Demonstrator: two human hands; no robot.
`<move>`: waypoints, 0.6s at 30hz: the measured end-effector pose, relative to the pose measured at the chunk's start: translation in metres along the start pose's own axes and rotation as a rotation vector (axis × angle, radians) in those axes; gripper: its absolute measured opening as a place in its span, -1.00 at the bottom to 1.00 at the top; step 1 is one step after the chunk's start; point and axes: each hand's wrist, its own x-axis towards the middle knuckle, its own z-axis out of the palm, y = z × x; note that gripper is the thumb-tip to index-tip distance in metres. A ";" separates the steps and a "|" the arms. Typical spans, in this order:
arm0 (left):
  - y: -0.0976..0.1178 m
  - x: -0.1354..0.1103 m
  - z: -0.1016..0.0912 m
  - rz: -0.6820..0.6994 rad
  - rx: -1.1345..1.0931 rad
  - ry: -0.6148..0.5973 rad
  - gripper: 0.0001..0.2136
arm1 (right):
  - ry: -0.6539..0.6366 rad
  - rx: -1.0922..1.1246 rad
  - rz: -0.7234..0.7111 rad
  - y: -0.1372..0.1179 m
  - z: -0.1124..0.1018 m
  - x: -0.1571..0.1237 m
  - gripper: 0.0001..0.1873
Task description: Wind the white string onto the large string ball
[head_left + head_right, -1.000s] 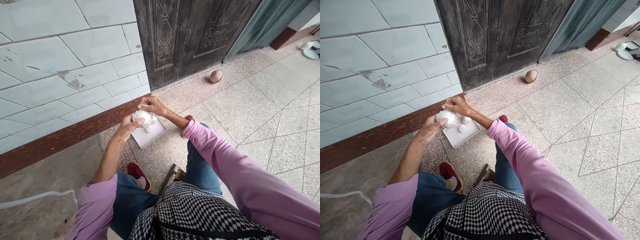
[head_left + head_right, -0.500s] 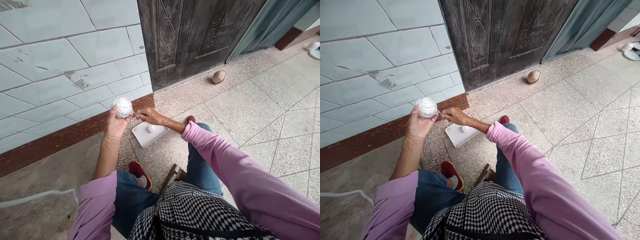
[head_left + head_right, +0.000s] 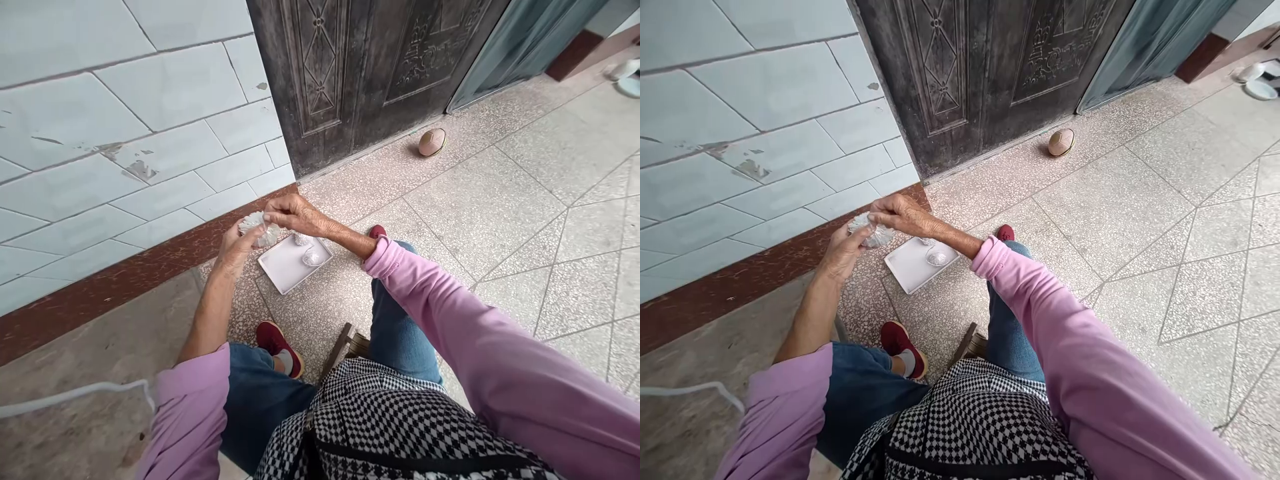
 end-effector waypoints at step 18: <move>0.017 -0.028 0.013 -0.049 0.004 -0.333 -0.04 | 0.136 0.041 0.103 -0.007 -0.006 0.004 -0.60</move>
